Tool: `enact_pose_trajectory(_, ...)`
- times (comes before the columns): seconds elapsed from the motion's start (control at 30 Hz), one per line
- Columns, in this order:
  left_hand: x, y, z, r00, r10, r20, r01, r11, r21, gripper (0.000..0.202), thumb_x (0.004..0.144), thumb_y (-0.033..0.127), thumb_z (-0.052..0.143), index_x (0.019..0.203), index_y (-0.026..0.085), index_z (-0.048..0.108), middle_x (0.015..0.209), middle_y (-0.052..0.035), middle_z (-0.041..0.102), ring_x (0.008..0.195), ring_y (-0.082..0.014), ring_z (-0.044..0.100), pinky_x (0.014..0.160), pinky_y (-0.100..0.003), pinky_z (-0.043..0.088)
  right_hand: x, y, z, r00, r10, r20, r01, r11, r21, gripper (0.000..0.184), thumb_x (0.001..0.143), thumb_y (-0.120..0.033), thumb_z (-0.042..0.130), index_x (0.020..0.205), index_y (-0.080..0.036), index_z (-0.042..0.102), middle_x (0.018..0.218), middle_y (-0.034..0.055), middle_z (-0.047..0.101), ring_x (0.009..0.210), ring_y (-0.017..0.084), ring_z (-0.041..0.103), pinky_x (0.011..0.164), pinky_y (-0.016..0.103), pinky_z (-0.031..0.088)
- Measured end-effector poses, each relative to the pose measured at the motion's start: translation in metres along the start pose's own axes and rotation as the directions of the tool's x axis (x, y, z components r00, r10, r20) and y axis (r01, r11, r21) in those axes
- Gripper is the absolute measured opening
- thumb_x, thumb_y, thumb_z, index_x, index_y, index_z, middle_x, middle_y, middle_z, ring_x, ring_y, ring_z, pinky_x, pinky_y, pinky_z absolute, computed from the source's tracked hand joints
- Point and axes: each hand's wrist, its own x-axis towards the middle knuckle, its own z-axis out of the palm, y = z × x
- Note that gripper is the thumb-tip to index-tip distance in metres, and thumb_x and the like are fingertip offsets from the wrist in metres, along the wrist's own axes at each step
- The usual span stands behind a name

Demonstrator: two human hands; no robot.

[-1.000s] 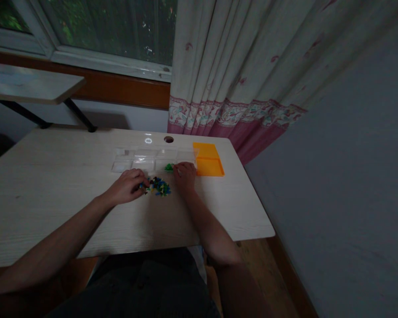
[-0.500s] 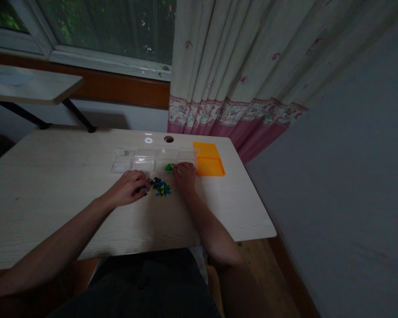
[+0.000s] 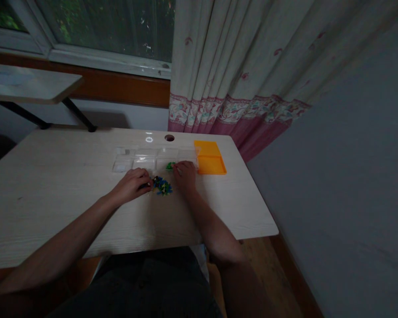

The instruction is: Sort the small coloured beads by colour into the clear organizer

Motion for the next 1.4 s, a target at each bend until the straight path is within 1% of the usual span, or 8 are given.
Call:
enact_pose_trajectory(0.33,0.003,0.002,0.007,0.999,-0.031,-0.038,0.031,0.999,0.008,0.015,0.091,0.034,0.065,0.089,0.022,0.072,0.098,-0.0064,0.061,0.096,-0.0230,0.055,0.080,-0.035,0.039,0.001,-0.004,-0.001,1.000,0.003,0.006,-0.003,0.999,0.038,0.026,0.096,-0.039,0.057,0.088,-0.025,0.077,0.089,0.0060,0.071,0.092,0.021,0.061,0.089,0.039,0.047)
enact_pose_trajectory(0.5,0.003,-0.003,0.011,0.997,-0.030,-0.073,0.030,1.000,-0.002,0.020,0.094,0.034,0.060,0.089,0.020,0.073,0.095,-0.0073,0.061,0.092,-0.0221,0.055,0.081,-0.036,0.041,0.001,-0.006,-0.002,1.000,0.005,0.005,-0.005,1.000,0.022,0.027,0.097,-0.040,0.056,0.088,-0.025,0.077,0.089,0.0054,0.072,0.092,0.021,0.061,0.089,0.038,0.047)
enact_pose_trajectory(0.63,-0.001,-0.011,0.008,0.997,0.021,-0.074,-0.027,0.997,-0.079,0.024,0.097,0.033,0.055,0.092,0.019,0.074,0.094,-0.0078,0.060,0.092,-0.0207,0.055,0.084,-0.035,0.044,0.001,-0.006,-0.002,1.000,-0.010,-0.001,0.010,1.000,0.017,0.027,0.097,-0.039,0.056,0.087,-0.024,0.076,0.088,0.0055,0.072,0.090,0.020,0.061,0.088,0.037,0.047)
enact_pose_trajectory(0.77,-0.005,-0.013,0.000,0.996,0.078,-0.045,-0.084,0.985,-0.149,0.019,0.094,0.029,0.057,0.100,0.021,0.074,0.099,-0.0079,0.060,0.096,-0.0208,0.055,0.087,-0.035,0.045,0.000,-0.005,-0.001,1.000,-0.006,0.005,0.006,1.000,0.010,0.026,0.097,-0.038,0.056,0.086,-0.024,0.076,0.088,0.0052,0.072,0.091,0.021,0.061,0.089,0.037,0.047)
enact_pose_trajectory(0.97,-0.007,-0.011,-0.004,0.997,0.073,0.000,-0.073,0.992,-0.101,0.016,0.090,0.026,0.061,0.100,0.023,0.073,0.101,-0.0067,0.060,0.097,-0.0213,0.056,0.086,-0.035,0.044,0.001,-0.004,-0.002,1.000,-0.015,0.018,0.014,1.000,0.019,0.026,0.097,-0.038,0.056,0.088,-0.024,0.076,0.089,0.0053,0.072,0.091,0.020,0.061,0.088,0.038,0.047)
enact_pose_trajectory(1.1,-0.006,-0.012,-0.002,0.997,0.072,0.017,-0.070,0.994,-0.085,0.015,0.090,0.030,0.063,0.100,0.024,0.073,0.100,-0.0060,0.060,0.096,-0.0209,0.056,0.085,-0.034,0.044,0.001,-0.005,-0.004,0.999,-0.023,0.021,0.023,1.000,0.001,0.025,0.097,-0.037,0.056,0.088,-0.024,0.076,0.088,0.0051,0.072,0.089,0.020,0.061,0.088,0.037,0.047)
enact_pose_trajectory(1.3,-0.006,-0.013,0.000,0.998,0.057,-0.001,-0.057,0.996,-0.069,0.014,0.092,0.033,0.064,0.097,0.024,0.074,0.098,-0.0057,0.060,0.095,-0.0207,0.056,0.084,-0.034,0.043,0.001,-0.008,-0.004,1.000,-0.004,0.016,0.004,1.000,0.011,0.026,0.097,-0.038,0.056,0.088,-0.025,0.076,0.088,0.0048,0.072,0.090,0.020,0.061,0.087,0.037,0.048)
enact_pose_trajectory(1.4,-0.006,-0.013,0.000,1.000,0.025,-0.008,-0.025,0.999,-0.045,0.013,0.091,0.033,0.064,0.093,0.024,0.073,0.096,-0.0052,0.060,0.093,-0.0207,0.057,0.083,-0.034,0.042,0.002,-0.009,-0.004,1.000,-0.009,0.022,0.009,1.000,0.019,0.025,0.097,-0.038,0.056,0.088,-0.025,0.076,0.088,0.0051,0.072,0.090,0.020,0.061,0.088,0.037,0.047)
